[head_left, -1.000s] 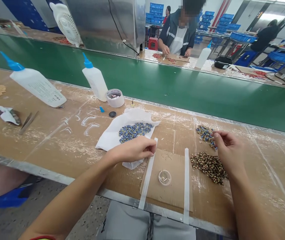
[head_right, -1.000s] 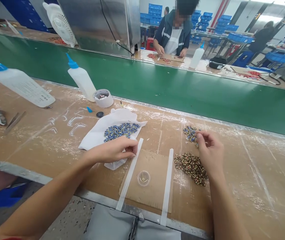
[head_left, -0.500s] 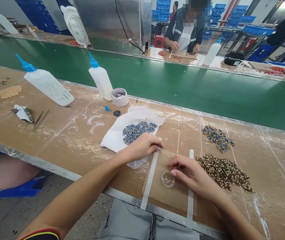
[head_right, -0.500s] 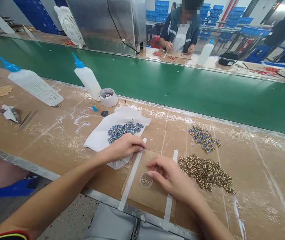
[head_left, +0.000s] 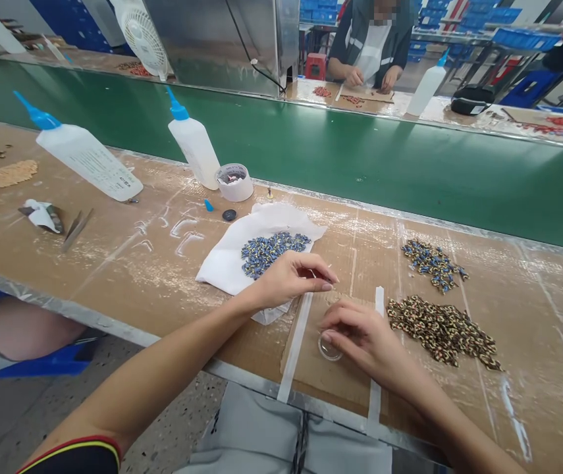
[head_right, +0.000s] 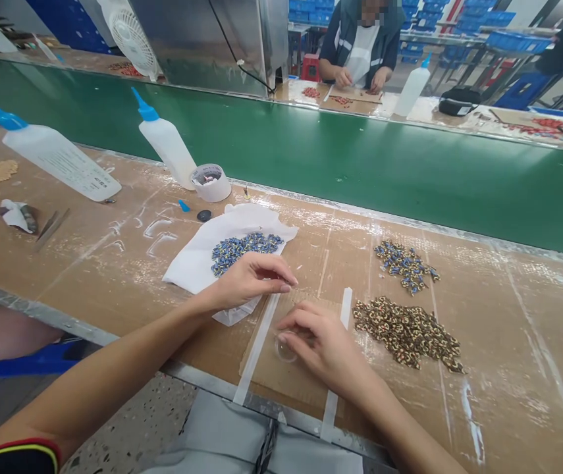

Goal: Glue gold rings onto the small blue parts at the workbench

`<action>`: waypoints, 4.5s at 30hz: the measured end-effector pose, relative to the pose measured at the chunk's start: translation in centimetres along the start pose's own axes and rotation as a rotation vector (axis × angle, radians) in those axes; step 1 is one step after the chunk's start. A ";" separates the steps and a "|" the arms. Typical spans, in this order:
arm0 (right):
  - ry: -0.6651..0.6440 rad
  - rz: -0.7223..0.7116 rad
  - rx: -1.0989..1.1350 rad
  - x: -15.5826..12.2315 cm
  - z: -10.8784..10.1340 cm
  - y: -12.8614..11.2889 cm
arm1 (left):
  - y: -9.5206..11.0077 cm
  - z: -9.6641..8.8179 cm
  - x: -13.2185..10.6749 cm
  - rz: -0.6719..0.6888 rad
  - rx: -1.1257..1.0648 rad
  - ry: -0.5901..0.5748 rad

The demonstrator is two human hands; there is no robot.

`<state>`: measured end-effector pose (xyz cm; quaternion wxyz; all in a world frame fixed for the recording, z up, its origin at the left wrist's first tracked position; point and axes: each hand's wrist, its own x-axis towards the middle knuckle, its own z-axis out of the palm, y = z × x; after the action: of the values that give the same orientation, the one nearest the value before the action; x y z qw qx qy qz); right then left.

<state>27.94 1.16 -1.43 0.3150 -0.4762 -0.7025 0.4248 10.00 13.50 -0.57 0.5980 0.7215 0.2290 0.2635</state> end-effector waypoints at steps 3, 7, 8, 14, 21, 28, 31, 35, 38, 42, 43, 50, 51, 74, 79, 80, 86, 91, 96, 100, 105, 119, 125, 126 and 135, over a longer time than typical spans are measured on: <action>-0.003 -0.014 0.004 0.1 -0.1 0.1 | -0.4 0.2 0.0 -0.010 -0.053 0.029; -0.006 -0.041 -0.013 0.0 -0.2 0.1 | -1.0 0.4 0.0 -0.035 -0.029 0.037; 0.002 -0.044 -0.022 0.0 -0.2 0.0 | -1.2 0.4 0.0 -0.039 -0.020 0.031; -0.012 -0.024 -0.094 -0.4 -1.9 -0.3 | -1.5 0.4 0.1 -0.051 -0.003 0.002; -0.093 -0.049 -0.047 -0.7 -2.3 -0.7 | -1.5 0.9 0.0 -0.099 0.006 -0.069; 0.044 0.004 0.079 -0.9 -2.6 -0.6 | -1.9 1.8 0.0 -0.130 0.034 -0.107; 0.215 0.052 0.121 -1.5 -3.2 -0.2 | -1.8 2.3 -0.2 -0.130 0.073 -0.134; 0.493 0.050 0.102 -1.8 -3.2 0.3 | -1.8 2.9 -0.3 -0.117 0.100 -0.165; 0.611 0.052 0.037 -1.5 -2.9 0.5 | -1.9 3.2 -0.3 -0.125 0.120 -0.168; 0.600 0.083 -0.073 -1.4 -2.7 0.6 | -2.0 3.3 -0.1 -0.115 0.129 -0.181; 0.587 0.089 -0.096 -1.4 -2.7 0.6 | -2.1 3.2 -0.1 -0.113 0.128 -0.187; 0.520 0.098 -0.201 -1.5 -2.7 0.7 | -2.0 3.2 0.0 -0.112 0.108 -0.201; 0.513 0.097 -0.210 -1.5 -2.7 0.7 | -2.0 3.2 0.0 -0.111 0.107 -0.199; 0.436 -0.028 -0.380 -0.9 -2.6 0.1 | -2.0 3.2 0.0 -0.088 0.170 -0.218; 0.429 0.037 -0.207 -1.4 -3.1 0.5 | -2.2 3.2 0.0 -0.092 0.140 -0.216; 0.443 0.042 -0.149 -1.6 -3.4 0.5 | -2.2 3.2 0.0 -0.093 0.131 -0.215; 0.058 -0.091 0.002 -1.5 -3.9 -0.8 | -2.2 3.0 0.0 -0.081 0.107 -0.224; -0.121 -0.104 -0.088 -0.7 -2.2 -1.1 | -1.9 2.9 0.0 -0.071 0.079 -0.225; -0.081 -0.100 -0.120 -0.7 -2.7 -1.2 | -1.9 2.8 0.0 -0.087 0.107 -0.223; 0.265 0.040 -0.253 -1.7 -6.4 0.5 | -1.8 2.8 0.1 -0.112 0.176 -0.201; 0.472 0.383 -0.544 -4.0 -11.5 4.4 | -1.8 2.8 0.1 -0.121 0.197 -0.178; 0.396 0.405 -0.716 -3.0 -10.3 7.1 | -2.4 2.9 -0.1 -0.110 0.194 -0.178; 0.472 0.334 -0.604 -2.3 -9.3 6.5 | -2.2 2.9 -0.1 -0.127 0.176 -0.159; 0.494 0.304 -0.545 -2.2 -9.1 6.4 | -2.2 2.9 -0.1 -0.126 0.172 -0.153; 0.326 0.334 0.119 -1.0 -5.0 4.5 | -2.7 2.8 -0.4 -0.114 0.161 -0.104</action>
<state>34.32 2.49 -3.29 0.3771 -0.6289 -0.5275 0.4290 11.56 11.65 -3.72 0.5633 0.7656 0.2588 0.1719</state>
